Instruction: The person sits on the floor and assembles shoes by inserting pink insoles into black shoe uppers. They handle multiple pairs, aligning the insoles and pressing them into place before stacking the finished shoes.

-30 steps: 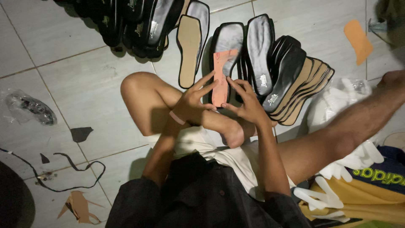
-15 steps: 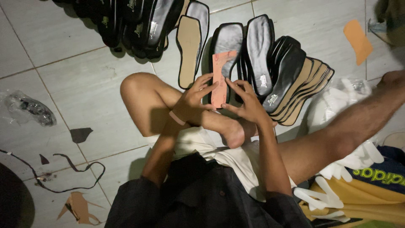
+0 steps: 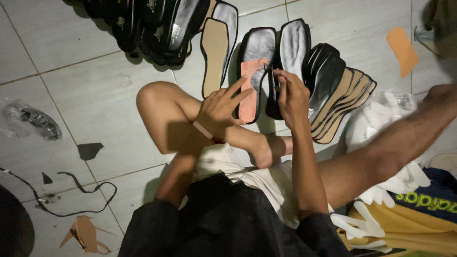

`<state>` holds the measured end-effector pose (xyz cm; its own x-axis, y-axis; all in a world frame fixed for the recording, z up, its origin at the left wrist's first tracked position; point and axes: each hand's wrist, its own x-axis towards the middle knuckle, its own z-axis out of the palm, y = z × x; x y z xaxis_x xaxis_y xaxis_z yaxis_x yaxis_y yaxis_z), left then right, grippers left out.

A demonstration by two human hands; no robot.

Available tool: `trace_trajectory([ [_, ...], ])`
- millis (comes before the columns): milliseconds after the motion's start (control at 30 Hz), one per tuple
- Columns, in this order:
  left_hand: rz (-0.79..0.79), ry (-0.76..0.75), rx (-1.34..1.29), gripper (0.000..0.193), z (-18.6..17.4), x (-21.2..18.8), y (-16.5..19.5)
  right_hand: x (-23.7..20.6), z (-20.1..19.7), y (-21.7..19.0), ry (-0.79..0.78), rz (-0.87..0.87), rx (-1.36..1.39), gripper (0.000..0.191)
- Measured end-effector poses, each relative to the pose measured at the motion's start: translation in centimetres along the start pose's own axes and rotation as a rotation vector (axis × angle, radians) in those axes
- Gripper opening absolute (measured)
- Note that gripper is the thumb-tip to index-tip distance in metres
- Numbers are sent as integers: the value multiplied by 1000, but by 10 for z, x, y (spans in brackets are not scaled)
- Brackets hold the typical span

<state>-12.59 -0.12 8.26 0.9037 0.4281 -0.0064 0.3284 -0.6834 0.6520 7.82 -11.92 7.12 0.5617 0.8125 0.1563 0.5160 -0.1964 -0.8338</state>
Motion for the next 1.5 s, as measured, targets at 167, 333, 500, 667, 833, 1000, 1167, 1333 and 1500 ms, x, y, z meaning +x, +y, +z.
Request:
trace_trajectory([
  [167,73,118,79,93,7,-6,-2,7,-3,-14,39,-32,-170,15],
  [333,107,183,114,91,10,-7,0,5,8,-8,-4,-163,-232,15],
  [500,39,66,79,83,9,-6,-1,-17,8,-7,-214,-465,-232,22],
  [667,-5,251,-35,71,29,1,10,-33,-29,6,-39,-217,-27,12],
  [833,-272,601,-88,44,82,19,39,-37,-36,18,121,19,186,29],
  [1000,-303,837,-187,43,85,14,31,-41,-38,24,114,84,239,28],
  [1167,-189,934,201,37,49,5,3,-44,-46,31,139,157,278,30],
  [1333,-483,1063,62,45,32,10,-18,-44,-48,33,152,196,307,29],
  [1500,-374,970,21,40,58,13,-3,-45,-38,35,137,158,305,27],
])
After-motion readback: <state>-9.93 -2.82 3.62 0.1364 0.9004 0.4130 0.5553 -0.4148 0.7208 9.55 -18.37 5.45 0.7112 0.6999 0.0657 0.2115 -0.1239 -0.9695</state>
